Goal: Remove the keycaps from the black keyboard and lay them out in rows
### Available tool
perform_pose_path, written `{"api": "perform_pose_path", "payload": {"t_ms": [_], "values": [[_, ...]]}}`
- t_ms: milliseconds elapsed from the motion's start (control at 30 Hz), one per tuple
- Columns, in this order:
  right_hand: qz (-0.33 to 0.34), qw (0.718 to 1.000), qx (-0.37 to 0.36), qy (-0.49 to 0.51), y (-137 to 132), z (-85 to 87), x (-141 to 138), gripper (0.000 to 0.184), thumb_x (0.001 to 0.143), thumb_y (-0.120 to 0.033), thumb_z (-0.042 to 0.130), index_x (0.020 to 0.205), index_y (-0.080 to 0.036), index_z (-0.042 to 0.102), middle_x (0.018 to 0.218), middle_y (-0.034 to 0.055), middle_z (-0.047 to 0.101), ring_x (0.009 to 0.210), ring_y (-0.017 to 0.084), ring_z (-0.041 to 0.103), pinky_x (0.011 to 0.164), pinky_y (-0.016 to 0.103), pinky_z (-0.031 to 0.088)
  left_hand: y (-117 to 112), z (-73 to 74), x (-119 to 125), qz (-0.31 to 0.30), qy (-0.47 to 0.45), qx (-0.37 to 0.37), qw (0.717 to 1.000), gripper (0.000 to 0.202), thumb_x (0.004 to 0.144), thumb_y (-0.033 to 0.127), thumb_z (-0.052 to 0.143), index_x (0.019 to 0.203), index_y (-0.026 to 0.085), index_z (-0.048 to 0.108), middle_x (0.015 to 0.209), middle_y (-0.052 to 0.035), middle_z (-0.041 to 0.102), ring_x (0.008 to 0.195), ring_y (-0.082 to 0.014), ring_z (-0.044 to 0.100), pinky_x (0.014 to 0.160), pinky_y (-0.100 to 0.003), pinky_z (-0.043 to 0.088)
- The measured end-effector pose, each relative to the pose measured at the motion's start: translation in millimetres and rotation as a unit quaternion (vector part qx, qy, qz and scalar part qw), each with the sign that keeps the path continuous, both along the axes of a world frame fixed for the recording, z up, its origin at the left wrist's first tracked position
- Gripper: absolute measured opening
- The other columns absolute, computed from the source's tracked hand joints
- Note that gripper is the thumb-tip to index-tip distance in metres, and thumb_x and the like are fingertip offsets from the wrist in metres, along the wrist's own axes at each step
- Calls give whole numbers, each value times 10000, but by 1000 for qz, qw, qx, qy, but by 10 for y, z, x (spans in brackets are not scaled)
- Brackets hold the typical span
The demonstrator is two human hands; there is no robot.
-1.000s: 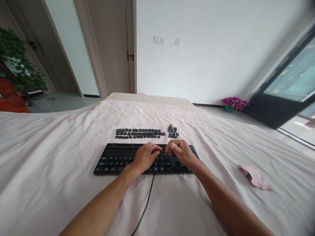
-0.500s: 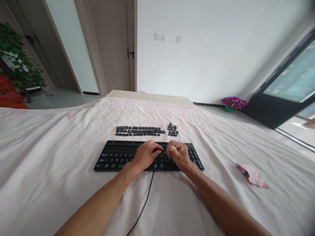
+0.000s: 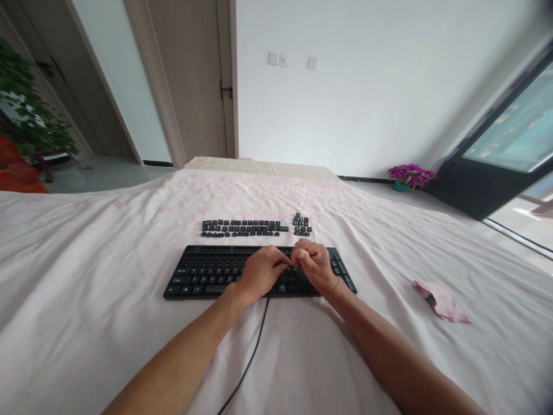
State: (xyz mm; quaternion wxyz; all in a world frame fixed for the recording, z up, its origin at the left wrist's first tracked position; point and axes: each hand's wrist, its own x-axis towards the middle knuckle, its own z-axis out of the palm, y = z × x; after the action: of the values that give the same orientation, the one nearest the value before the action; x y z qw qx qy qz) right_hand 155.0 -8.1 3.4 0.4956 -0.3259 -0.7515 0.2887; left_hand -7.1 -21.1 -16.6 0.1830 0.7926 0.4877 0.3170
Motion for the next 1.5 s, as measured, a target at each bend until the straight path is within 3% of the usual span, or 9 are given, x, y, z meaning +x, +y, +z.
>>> {"api": "perform_pose_path", "payload": {"t_ms": [167,300,433,533,767,933,1167,1367,1500], "values": [[-67,997,-38,-13,-47,226,64,478,942,-425,372,608,-180,612,519,2,507,526,123,497,583,258,424,-10,7,-15,-11,8,1,1000,219,770,321,673,982,266,684,946,-11,654,938,-203,588,808,-303,450],[-70,983,-38,-168,20,386,138,352,928,-394,421,806,-187,679,618,4,595,577,126,538,578,241,402,-20,-2,-14,-3,-4,-9,1000,245,768,284,669,1010,248,656,970,-20,629,928,-193,592,811,-300,465],[-47,945,-37,-322,134,310,223,145,816,-322,606,818,-219,709,789,11,661,728,154,583,653,241,395,-23,-5,-33,3,-46,-23,999,235,789,204,623,1023,222,622,1030,-27,587,847,-150,608,793,-281,486],[-4,928,-60,-368,173,197,252,156,759,-316,674,883,-233,720,816,10,660,752,162,591,669,239,396,-23,6,-49,-1,-44,-14,999,146,793,171,603,928,212,641,996,-31,571,898,-161,597,828,-282,483],[-33,942,-15,-333,81,408,227,469,979,-391,302,805,-216,701,811,32,642,824,165,577,788,272,401,-26,-9,-56,-5,-41,-16,999,158,809,173,576,938,222,654,1011,-30,567,896,-161,591,821,-288,483],[-93,958,-23,-270,28,513,239,391,947,-398,386,802,-227,706,758,17,643,745,158,581,687,253,403,-37,4,-55,0,-66,-21,998,198,793,174,597,969,246,654,1008,-9,586,855,-144,599,780,-271,483],[-48,990,-108,-83,2,408,106,407,903,-466,438,816,-176,710,679,25,633,612,132,553,568,235,410,-66,70,-44,-48,-109,-41,992,200,811,269,627,1004,264,679,979,11,671,880,-159,610,752,-253,469],[-18,988,-76,-132,2,392,49,341,893,-414,481,786,-181,706,774,37,666,724,151,600,629,236,440,-54,58,-24,-28,-109,-46,993,148,843,268,580,916,228,703,904,14,715,753,-142,626,698,-243,453],[-35,967,-129,-218,28,357,95,346,886,-443,490,767,-186,690,615,2,628,576,124,571,531,218,416,-62,68,-18,-12,-86,-36,996,167,858,282,554,913,228,703,872,11,721,746,-148,631,664,-237,440]]}}
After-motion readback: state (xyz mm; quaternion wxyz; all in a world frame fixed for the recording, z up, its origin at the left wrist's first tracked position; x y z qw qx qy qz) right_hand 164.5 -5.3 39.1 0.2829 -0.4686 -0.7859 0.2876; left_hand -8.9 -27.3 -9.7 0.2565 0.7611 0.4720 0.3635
